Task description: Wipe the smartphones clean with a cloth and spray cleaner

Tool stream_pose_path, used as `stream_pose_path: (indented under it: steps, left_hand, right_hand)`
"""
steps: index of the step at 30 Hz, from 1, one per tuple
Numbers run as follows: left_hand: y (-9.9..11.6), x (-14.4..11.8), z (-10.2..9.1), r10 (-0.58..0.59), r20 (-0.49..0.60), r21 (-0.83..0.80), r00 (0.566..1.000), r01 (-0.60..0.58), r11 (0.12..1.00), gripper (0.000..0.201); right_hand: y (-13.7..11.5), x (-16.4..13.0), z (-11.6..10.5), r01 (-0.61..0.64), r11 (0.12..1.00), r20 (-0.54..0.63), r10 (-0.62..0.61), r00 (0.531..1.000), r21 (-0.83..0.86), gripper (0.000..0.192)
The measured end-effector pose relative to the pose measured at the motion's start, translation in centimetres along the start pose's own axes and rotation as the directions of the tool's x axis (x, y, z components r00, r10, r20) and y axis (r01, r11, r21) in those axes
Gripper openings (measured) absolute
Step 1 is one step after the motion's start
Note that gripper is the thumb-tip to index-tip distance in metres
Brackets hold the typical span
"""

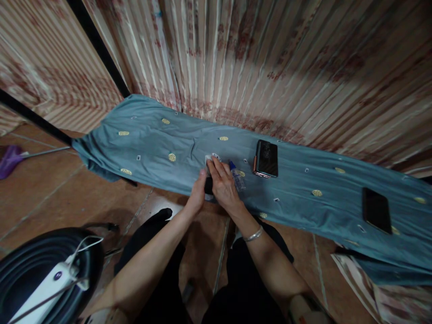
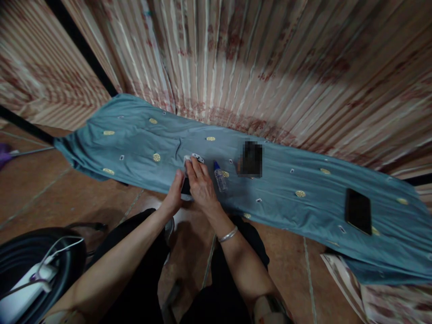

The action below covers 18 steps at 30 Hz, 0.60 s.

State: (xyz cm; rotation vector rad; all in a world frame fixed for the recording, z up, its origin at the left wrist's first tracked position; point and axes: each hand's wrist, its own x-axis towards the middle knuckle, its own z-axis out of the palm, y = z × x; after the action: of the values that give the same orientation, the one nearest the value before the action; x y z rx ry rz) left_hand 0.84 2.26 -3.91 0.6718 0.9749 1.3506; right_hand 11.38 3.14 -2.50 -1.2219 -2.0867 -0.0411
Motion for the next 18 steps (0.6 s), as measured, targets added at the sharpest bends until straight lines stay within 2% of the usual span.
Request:
stream_pose_path:
  steps: [6, 11, 18]
  left_hand:
    - [0.6, -0.6, 0.1, 0.059, 0.08, 0.141, 0.995, -0.069, 0.988, 0.043]
    - [1.3, -1.1, 0.5, 0.016, 0.049, 0.136, 0.999, -0.023, 0.99, 0.037]
    - [1.1, -1.1, 0.5, 0.053, 0.103, 0.143, 0.993, -0.068, 0.987, 0.048]
  right_hand:
    - [0.9, 0.3, 0.0, -0.05, 0.999, 0.025, 0.05, 0.998, 0.006, 0.059]
    - [1.2, 0.4, 0.1, -0.076, 0.997, 0.022, 0.075, 0.997, 0.018, 0.066]
    - [1.4, 0.1, 0.4, -0.097, 0.995, -0.013, 0.097, 0.995, 0.017, 0.064]
